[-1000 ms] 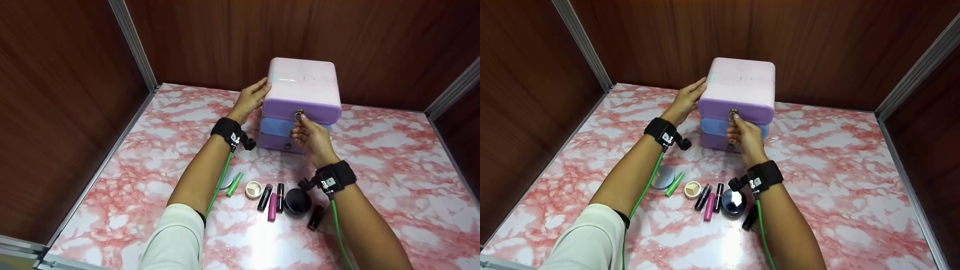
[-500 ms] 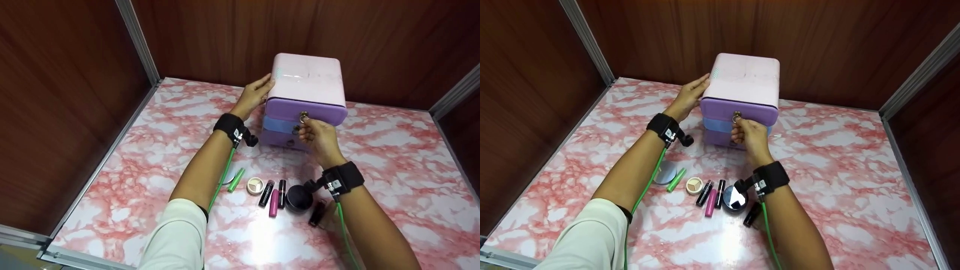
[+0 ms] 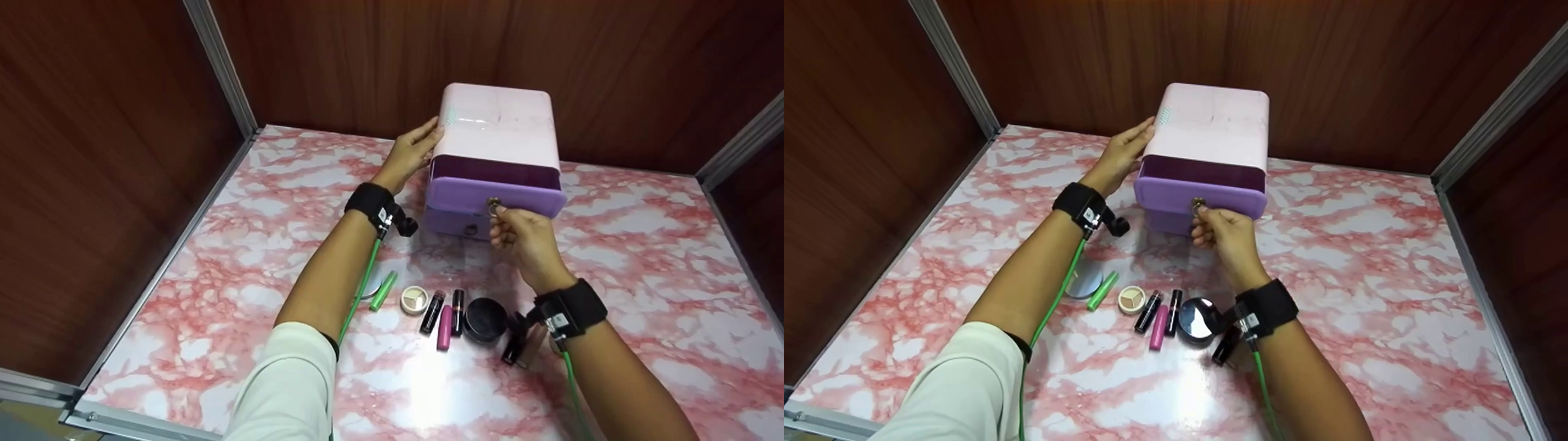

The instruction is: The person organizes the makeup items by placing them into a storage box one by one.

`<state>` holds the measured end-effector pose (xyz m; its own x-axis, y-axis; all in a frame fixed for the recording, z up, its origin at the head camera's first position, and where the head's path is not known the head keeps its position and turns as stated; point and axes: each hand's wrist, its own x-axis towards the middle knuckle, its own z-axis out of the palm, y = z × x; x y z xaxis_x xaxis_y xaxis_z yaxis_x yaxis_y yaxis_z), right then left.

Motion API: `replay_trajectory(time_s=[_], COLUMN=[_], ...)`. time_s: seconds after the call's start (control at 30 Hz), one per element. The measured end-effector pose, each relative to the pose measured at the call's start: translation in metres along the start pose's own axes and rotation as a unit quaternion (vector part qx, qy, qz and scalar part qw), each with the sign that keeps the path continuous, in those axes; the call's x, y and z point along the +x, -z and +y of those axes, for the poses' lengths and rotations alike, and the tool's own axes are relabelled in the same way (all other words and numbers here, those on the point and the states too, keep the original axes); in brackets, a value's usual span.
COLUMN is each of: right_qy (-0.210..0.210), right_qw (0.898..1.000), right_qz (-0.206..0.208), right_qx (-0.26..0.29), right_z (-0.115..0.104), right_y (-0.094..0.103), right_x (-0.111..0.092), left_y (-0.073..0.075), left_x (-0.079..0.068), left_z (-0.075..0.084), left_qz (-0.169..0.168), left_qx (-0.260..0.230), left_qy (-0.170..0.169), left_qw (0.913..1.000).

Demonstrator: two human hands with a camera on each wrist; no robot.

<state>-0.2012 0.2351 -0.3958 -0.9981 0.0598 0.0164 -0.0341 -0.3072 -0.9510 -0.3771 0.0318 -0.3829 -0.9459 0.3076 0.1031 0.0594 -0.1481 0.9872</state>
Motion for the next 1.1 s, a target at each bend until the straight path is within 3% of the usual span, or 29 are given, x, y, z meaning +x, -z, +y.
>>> replay_trajectory(time_s=[0.47, 1.1], right_qy=[-0.003, 0.011], right_qw=[0.999, 0.998], right_qz=[-0.009, -0.03], right_qx=[-0.046, -0.061], right_z=[0.004, 0.009], right_y=[0.0, -0.005], right_x=[-0.032, -0.047], left_y=[0.002, 0.007], left_x=[0.0, 0.007], left_z=[-0.006, 0.001], left_qz=[-0.009, 0.006], left_qx=[-0.02, -0.026], left_qy=[0.001, 0.008], left_qw=[0.9998, 0.9996])
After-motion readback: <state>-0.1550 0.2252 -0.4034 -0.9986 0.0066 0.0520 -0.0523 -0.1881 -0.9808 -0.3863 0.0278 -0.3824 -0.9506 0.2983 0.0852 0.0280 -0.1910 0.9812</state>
